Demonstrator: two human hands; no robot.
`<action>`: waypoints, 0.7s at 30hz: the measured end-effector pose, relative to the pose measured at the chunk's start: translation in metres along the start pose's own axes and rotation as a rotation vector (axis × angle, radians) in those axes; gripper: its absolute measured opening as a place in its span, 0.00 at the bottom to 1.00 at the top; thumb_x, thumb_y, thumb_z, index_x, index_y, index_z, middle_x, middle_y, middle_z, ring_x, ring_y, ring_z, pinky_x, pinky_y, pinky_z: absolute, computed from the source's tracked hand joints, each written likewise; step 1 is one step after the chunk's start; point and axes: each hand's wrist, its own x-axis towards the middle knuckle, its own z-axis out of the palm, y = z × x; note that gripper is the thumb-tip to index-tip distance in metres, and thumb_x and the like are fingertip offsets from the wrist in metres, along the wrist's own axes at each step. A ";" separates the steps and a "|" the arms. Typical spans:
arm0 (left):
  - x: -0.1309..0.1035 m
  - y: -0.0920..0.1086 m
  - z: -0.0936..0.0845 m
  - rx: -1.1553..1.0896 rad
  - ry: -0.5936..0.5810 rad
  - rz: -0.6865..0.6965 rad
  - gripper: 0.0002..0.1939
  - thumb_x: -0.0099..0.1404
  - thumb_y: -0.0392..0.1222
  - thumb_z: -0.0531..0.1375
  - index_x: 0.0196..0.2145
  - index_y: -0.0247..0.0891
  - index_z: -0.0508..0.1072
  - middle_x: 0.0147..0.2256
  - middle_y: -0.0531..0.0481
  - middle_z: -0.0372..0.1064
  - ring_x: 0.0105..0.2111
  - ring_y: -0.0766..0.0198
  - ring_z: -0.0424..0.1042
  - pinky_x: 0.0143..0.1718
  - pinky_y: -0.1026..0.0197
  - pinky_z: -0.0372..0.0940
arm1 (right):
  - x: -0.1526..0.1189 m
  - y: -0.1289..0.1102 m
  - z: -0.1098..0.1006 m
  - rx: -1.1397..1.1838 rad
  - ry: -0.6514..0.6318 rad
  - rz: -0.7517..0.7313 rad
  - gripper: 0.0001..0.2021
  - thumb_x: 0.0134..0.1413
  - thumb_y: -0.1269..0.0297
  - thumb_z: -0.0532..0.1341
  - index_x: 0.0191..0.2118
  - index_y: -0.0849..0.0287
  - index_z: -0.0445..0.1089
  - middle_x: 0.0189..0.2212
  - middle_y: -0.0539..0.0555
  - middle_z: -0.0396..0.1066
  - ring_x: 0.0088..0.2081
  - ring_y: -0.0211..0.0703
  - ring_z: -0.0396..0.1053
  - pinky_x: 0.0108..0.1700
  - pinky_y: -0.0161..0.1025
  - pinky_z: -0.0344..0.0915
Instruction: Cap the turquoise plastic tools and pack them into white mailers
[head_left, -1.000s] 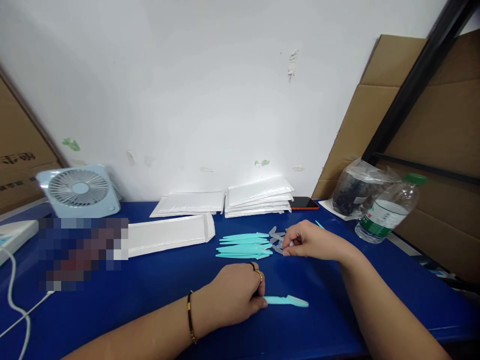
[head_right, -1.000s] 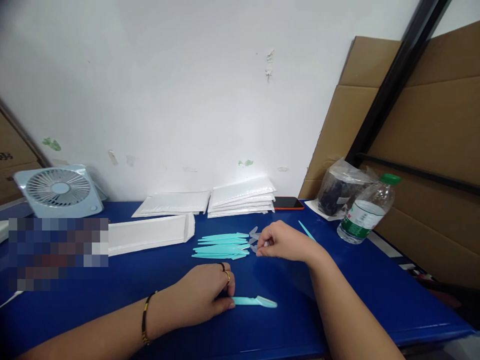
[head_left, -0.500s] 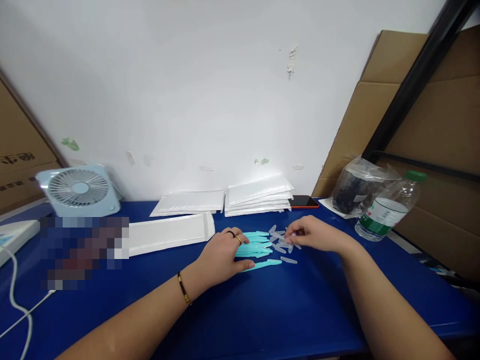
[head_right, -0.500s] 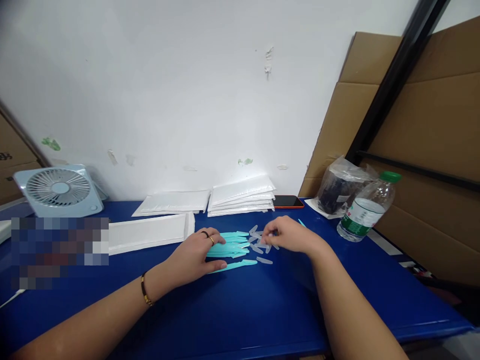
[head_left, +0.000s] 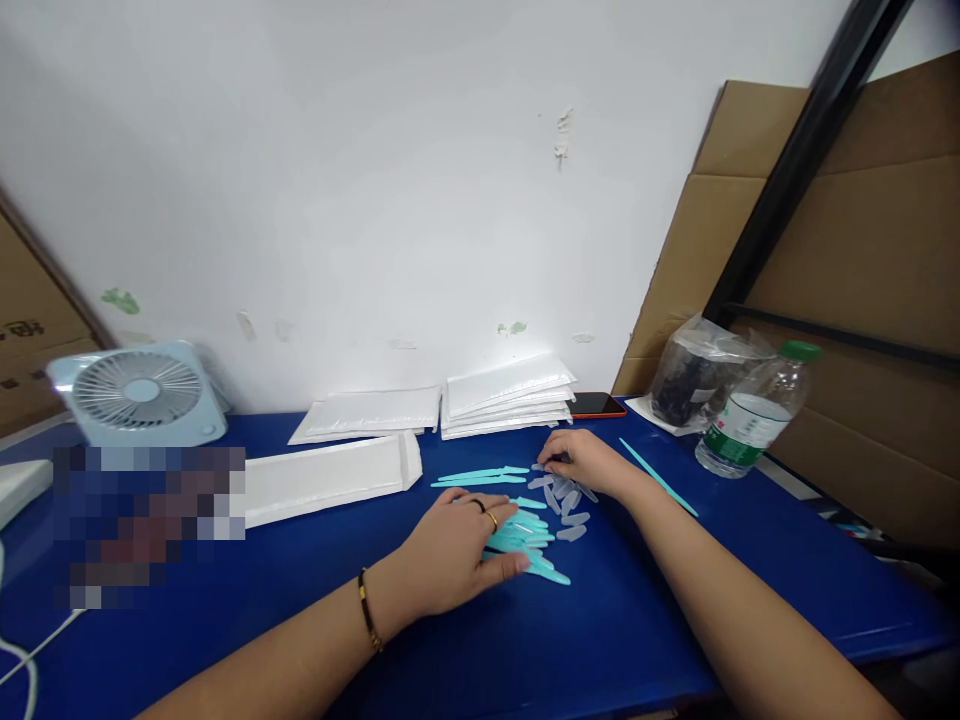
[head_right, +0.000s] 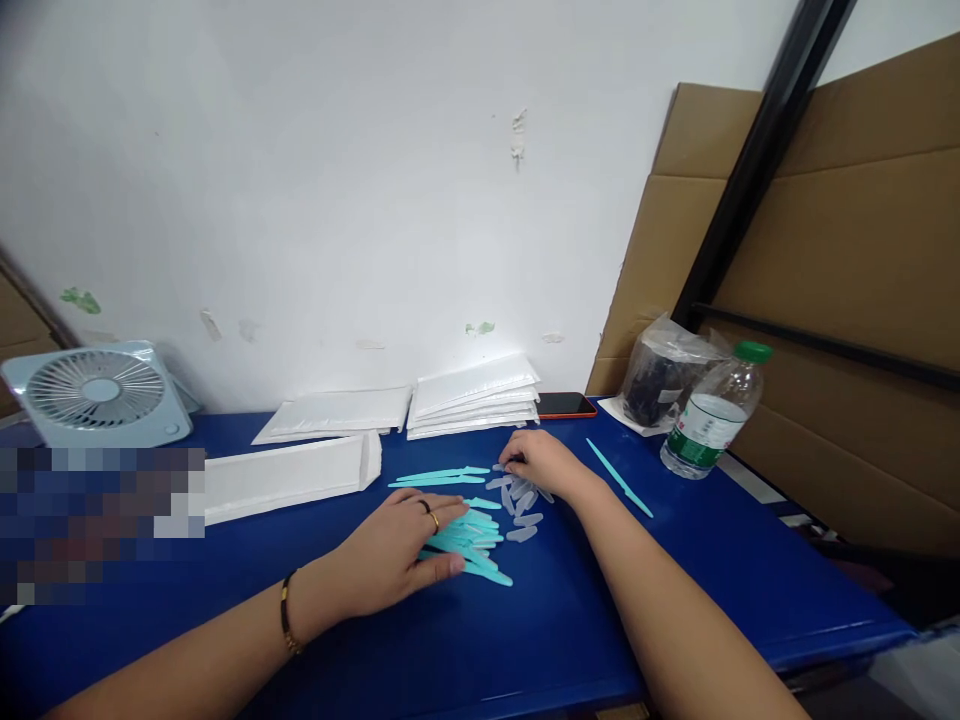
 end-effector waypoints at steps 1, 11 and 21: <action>0.005 -0.005 -0.002 0.000 0.034 -0.037 0.23 0.66 0.54 0.46 0.55 0.43 0.61 0.52 0.46 0.63 0.52 0.57 0.61 0.53 0.54 0.52 | 0.000 0.000 0.000 0.007 0.006 0.026 0.08 0.49 0.67 0.59 0.34 0.58 0.74 0.33 0.54 0.71 0.33 0.40 0.67 0.36 0.34 0.60; 0.057 -0.075 0.004 -0.078 0.029 -0.380 0.07 0.57 0.41 0.55 0.30 0.38 0.72 0.30 0.51 0.71 0.30 0.64 0.69 0.30 0.66 0.60 | -0.003 -0.002 0.004 0.168 0.003 0.152 0.07 0.48 0.66 0.58 0.33 0.59 0.72 0.27 0.51 0.72 0.28 0.37 0.67 0.29 0.32 0.60; 0.048 -0.070 0.011 -0.064 0.231 -0.309 0.07 0.59 0.41 0.54 0.30 0.37 0.70 0.28 0.51 0.70 0.29 0.65 0.67 0.28 0.65 0.57 | 0.001 0.001 0.013 0.357 -0.003 0.124 0.10 0.47 0.62 0.59 0.34 0.61 0.73 0.24 0.51 0.70 0.26 0.36 0.66 0.28 0.32 0.61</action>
